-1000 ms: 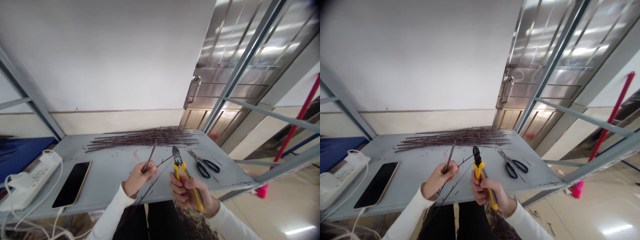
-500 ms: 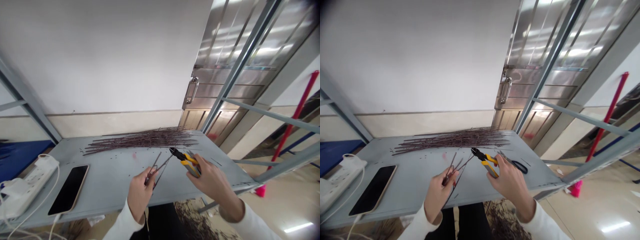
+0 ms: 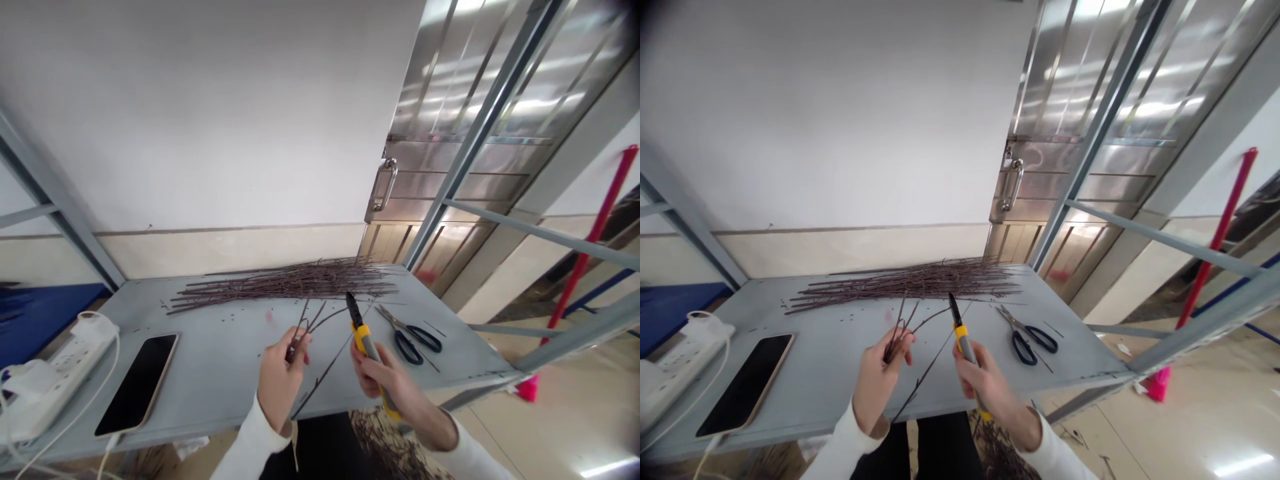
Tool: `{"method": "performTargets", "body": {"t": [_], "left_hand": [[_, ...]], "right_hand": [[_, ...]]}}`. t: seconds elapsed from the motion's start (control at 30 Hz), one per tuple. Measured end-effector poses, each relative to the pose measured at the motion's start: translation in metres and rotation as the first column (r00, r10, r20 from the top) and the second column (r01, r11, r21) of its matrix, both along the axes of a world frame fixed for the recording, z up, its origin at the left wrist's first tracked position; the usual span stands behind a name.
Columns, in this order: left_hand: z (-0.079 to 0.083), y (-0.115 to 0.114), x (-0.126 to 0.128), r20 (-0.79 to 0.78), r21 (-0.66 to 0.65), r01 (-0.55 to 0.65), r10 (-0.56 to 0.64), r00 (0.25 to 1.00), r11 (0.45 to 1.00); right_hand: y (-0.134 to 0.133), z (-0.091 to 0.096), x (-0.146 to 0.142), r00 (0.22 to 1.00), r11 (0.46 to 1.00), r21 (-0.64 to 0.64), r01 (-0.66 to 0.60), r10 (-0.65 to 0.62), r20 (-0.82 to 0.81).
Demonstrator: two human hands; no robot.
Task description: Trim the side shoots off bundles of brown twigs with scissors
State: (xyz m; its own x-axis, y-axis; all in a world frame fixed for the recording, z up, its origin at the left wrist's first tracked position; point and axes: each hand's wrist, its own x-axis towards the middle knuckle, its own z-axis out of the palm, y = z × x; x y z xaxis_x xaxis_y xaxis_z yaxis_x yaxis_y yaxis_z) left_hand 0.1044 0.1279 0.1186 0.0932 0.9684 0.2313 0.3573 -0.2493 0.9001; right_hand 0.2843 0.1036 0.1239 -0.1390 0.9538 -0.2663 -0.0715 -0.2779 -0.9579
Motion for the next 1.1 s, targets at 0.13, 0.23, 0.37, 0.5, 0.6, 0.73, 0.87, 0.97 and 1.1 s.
{"method": "performTargets", "body": {"t": [0.13, 0.23, 0.37, 0.5, 0.6, 0.73, 0.87, 0.97, 1.1], "left_hand": [[-0.003, -0.001, 0.003, -0.027, 0.005, 0.014, -0.014, 1.000, 1.000], [-0.007, -0.004, 0.007, -0.026, -0.023, 0.054, -0.054, 0.998, 0.998], [-0.008, -0.002, 0.000, 0.063, -0.080, 0.160, -0.155, 0.986, 0.984], [-0.005, 0.006, -0.012, 0.242, -0.187, 0.397, -0.349, 0.905, 0.899], [-0.004, 0.010, -0.015, 0.344, -0.257, 0.531, -0.437, 0.831, 0.808], [-0.005, 0.009, -0.013, 0.373, -0.275, 0.591, -0.483, 0.792, 0.758], [-0.007, 0.003, -0.011, 0.361, -0.266, 0.561, -0.458, 0.812, 0.784], [-0.010, -0.002, -0.005, 0.364, -0.272, 0.564, -0.459, 0.810, 0.779], [-0.014, -0.007, 0.004, 0.406, -0.259, 0.581, -0.459, 0.791, 0.772]], "right_hand": [[-0.010, 0.005, -0.019, 0.843, 0.980, -0.125, -0.152, 0.062, -0.535], [-0.009, 0.006, -0.026, 0.721, 0.963, -0.112, -0.243, 0.103, -0.685], [0.003, -0.009, -0.016, 0.883, 0.974, 0.127, -0.188, 0.225, -0.413], [0.015, -0.020, 0.006, 0.993, 0.929, 0.355, -0.106, 0.083, 0.079], [0.021, -0.018, 0.015, 0.951, 0.877, 0.458, -0.142, -0.007, 0.309], [0.028, -0.017, 0.018, 0.786, 0.777, 0.603, -0.181, -0.254, 0.563], [0.041, -0.028, 0.027, 0.491, 0.612, 0.777, -0.147, -0.636, 0.595], [0.052, -0.041, 0.036, 0.271, 0.499, 0.859, -0.111, -0.817, 0.509], [0.064, -0.056, 0.038, 0.203, 0.465, 0.885, -0.038, -0.863, 0.462]]}}
